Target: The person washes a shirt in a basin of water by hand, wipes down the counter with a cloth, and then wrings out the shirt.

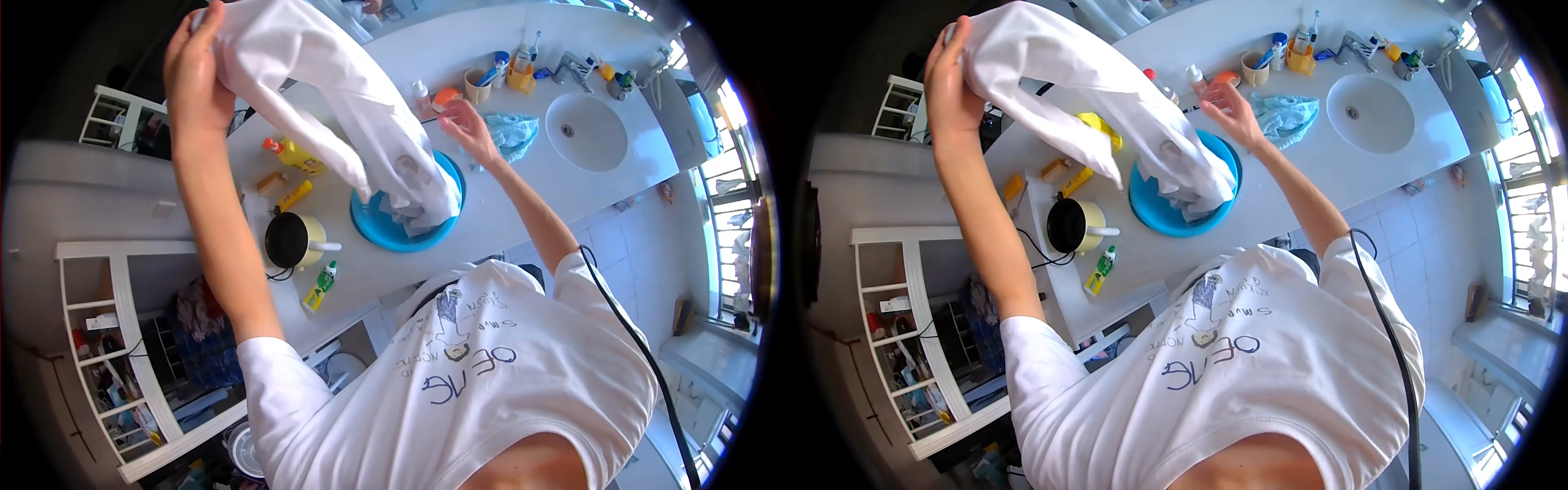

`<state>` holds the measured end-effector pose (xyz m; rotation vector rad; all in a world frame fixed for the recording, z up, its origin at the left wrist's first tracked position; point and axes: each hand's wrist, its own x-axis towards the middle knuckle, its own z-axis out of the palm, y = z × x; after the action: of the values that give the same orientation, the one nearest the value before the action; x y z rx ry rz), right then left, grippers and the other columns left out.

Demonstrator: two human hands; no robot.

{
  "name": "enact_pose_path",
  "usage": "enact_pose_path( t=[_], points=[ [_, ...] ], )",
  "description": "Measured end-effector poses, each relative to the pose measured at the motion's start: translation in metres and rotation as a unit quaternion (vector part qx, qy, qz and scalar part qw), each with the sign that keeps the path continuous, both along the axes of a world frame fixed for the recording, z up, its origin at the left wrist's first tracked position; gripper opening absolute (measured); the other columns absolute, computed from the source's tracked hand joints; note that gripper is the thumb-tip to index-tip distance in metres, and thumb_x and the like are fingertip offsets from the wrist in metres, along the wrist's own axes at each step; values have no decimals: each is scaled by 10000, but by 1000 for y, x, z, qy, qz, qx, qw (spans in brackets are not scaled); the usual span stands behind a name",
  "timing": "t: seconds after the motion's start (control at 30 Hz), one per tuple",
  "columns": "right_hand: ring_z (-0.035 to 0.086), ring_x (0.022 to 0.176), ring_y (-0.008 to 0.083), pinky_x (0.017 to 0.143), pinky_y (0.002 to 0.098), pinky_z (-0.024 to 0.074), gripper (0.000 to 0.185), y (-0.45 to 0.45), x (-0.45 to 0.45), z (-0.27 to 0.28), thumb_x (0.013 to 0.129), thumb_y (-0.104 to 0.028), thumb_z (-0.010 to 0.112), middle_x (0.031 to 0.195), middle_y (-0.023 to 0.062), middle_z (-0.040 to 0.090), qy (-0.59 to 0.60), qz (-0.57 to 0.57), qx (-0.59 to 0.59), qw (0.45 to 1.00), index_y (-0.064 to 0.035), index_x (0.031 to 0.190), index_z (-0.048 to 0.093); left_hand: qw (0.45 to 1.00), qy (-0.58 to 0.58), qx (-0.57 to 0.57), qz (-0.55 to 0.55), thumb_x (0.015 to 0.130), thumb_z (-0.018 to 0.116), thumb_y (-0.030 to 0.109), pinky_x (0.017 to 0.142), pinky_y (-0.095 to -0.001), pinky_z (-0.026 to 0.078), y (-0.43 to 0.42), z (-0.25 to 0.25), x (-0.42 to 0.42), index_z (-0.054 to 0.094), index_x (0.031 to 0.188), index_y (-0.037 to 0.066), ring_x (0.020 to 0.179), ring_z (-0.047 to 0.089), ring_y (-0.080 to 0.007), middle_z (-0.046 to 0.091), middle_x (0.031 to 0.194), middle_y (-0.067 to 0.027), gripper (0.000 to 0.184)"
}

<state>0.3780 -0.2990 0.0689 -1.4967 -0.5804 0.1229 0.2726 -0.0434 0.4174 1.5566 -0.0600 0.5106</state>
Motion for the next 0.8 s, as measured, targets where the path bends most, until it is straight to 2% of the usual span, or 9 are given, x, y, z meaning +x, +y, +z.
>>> enact_pose_path(
  t=[0.1,0.13,0.2,0.27,0.37,0.47,0.53,0.67,0.8],
  points=[
    [617,866,181,764,321,513,587,-2,-46,11,767,-381,747,930,87,623,-113,36,-64,991,-63,1197,503,1000,-4,-10,27,902,604,213,761,-265,461,0,0,-4,595,986,50,860,600,-135,618,919,-33,184],
    [622,791,198,722,315,509,451,1,-59,17,777,-332,733,849,101,633,-107,62,-134,983,-59,1101,577,1000,-8,1,30,900,605,207,759,-267,460,0,-3,-4,597,978,51,856,598,-132,618,917,-29,175],
    [612,716,256,673,336,495,306,7,-66,-23,777,-266,712,750,128,621,-95,122,-182,971,-34,955,625,1000,0,6,7,881,620,185,730,-248,442,-1,-21,-3,584,895,86,803,577,-109,591,852,4,106],
    [604,705,281,662,351,488,263,5,-81,-39,779,-237,696,740,139,620,-71,102,-207,971,-23,916,625,999,23,13,31,866,638,191,711,-231,433,-7,-45,1,569,849,116,771,556,-83,565,809,27,103],
    [597,704,317,661,376,480,220,1,-91,-75,781,-201,672,752,154,625,-6,42,-253,967,-15,884,618,996,67,49,-11,850,662,194,658,-211,416,1,-94,5,536,794,106,705,501,-49,537,768,33,163],
    [614,748,333,698,393,488,227,-11,-98,-93,774,-211,662,823,160,648,74,-28,-280,957,-34,910,622,985,161,67,1,850,651,203,706,-215,415,-1,-154,-4,535,820,111,764,507,-55,549,811,23,152],
    [622,726,291,696,371,493,255,-15,-108,-107,772,-206,666,805,160,644,88,-54,-302,948,-19,944,635,972,234,28,-18,839,650,207,745,-228,414,13,-220,-10,548,870,109,812,514,-68,559,845,12,144],
    [628,784,328,739,392,502,289,-8,-138,-110,784,-263,655,866,186,651,93,53,-294,950,-24,946,634,931,363,16,36,785,689,248,714,-263,429,34,-371,-35,565,908,85,795,540,-99,585,861,-6,239],
    [630,829,328,791,371,511,303,-10,-156,-114,818,-260,649,937,181,657,124,152,-339,920,-27,1011,645,865,491,91,51,761,687,374,676,-297,456,38,-460,-69,586,1026,6,756,578,-148,628,860,-79,465]
  ],
)
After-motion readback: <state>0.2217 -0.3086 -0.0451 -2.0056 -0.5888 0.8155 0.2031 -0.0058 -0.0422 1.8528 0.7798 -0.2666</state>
